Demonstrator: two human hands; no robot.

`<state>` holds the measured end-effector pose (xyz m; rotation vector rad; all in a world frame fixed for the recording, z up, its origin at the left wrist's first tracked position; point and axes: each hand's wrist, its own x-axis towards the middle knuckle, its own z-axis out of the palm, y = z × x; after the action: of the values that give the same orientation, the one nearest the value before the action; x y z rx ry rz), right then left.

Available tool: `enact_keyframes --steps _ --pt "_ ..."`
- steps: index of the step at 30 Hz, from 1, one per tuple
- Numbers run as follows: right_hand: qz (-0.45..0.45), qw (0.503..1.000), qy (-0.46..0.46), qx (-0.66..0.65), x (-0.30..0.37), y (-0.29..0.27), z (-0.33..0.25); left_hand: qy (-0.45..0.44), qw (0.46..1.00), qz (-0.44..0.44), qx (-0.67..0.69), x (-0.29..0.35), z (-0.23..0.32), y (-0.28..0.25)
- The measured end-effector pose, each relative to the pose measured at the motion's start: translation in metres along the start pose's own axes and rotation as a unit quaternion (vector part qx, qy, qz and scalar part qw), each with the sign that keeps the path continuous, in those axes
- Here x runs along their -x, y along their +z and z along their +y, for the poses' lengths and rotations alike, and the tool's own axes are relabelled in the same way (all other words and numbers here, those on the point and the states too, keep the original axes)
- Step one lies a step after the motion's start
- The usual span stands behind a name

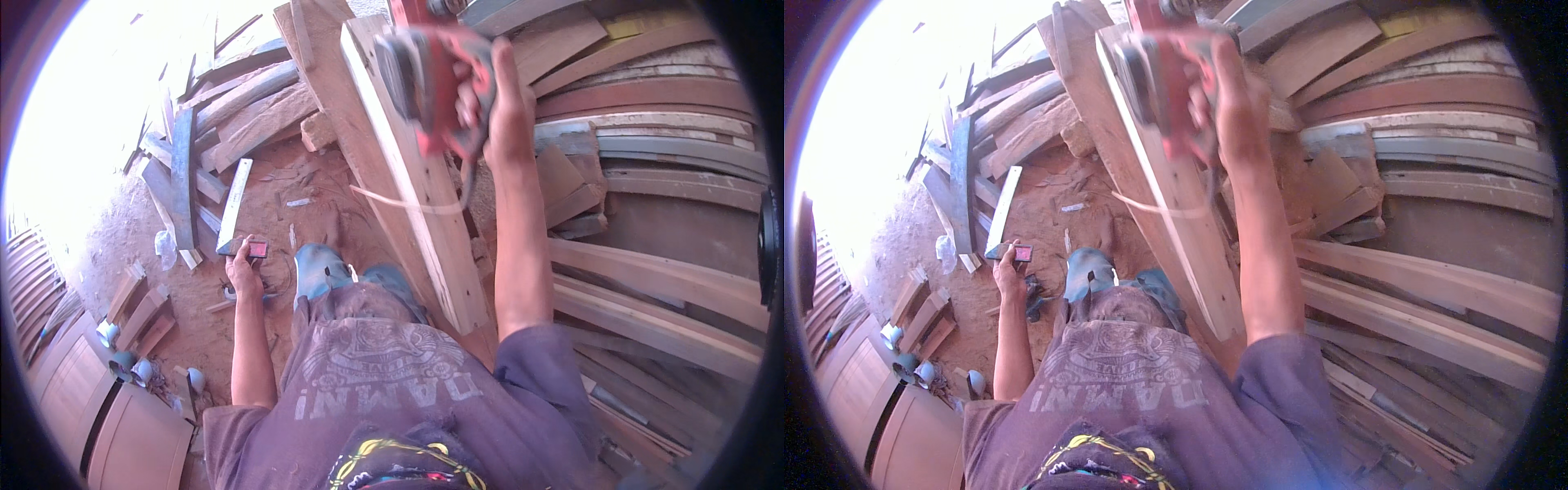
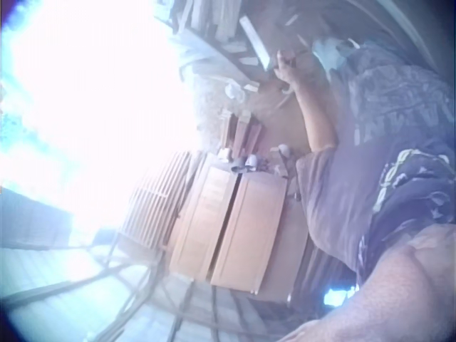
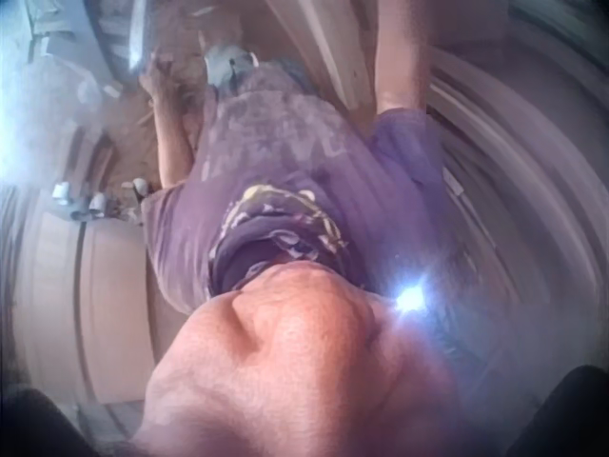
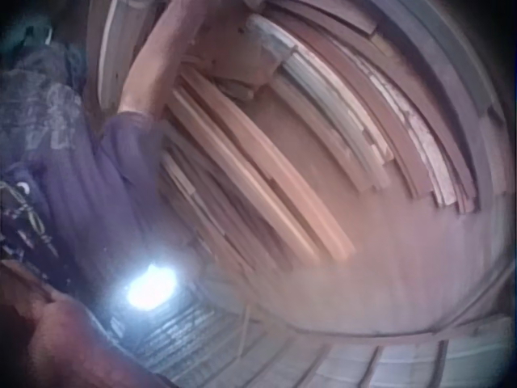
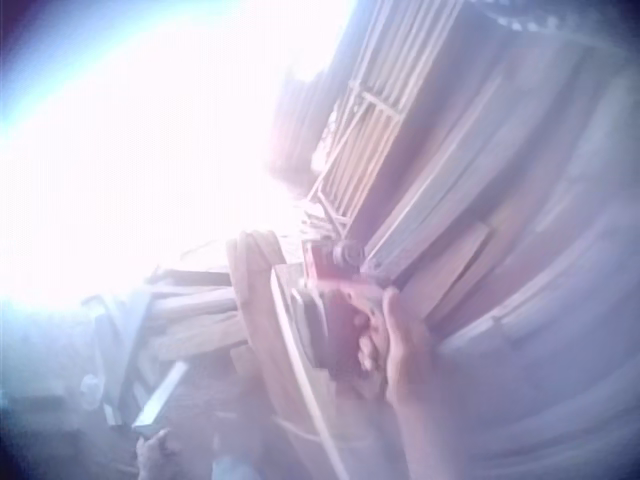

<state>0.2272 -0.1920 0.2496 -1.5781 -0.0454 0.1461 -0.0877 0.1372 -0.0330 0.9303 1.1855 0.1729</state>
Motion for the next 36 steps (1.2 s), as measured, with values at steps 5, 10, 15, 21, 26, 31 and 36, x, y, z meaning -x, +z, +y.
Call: enact_keyframes --steps 5,10,15,21,26,31,36 --pt "0.025 0.994 0.088 0.065 0.175 -0.104 0.005 -0.089 0.994 0.010 0.058 -0.015 -0.066 -0.035" --pt "0.122 0.973 0.153 0.119 0.354 -0.177 -0.004 -0.156 0.985 -0.019 0.070 0.022 -0.095 -0.017" --pt "0.195 0.940 0.246 0.134 0.488 -0.217 0.004 -0.146 0.986 -0.073 0.006 0.072 -0.116 0.015" --pt "0.182 0.915 0.341 0.115 0.564 -0.243 0.065 -0.139 0.975 -0.165 -0.045 0.128 -0.143 0.038" --pt "0.180 0.921 0.335 0.088 0.595 -0.251 0.100 -0.123 0.962 -0.237 -0.058 0.159 -0.113 0.045" --pt "0.159 0.925 0.333 0.086 0.599 -0.256 0.106 0.095 0.924 -0.295 -0.224 0.164 -0.049 0.048" --pt "0.144 0.918 0.361 0.075 0.601 -0.266 0.113 0.295 0.858 -0.311 -0.284 0.160 0.004 0.054"
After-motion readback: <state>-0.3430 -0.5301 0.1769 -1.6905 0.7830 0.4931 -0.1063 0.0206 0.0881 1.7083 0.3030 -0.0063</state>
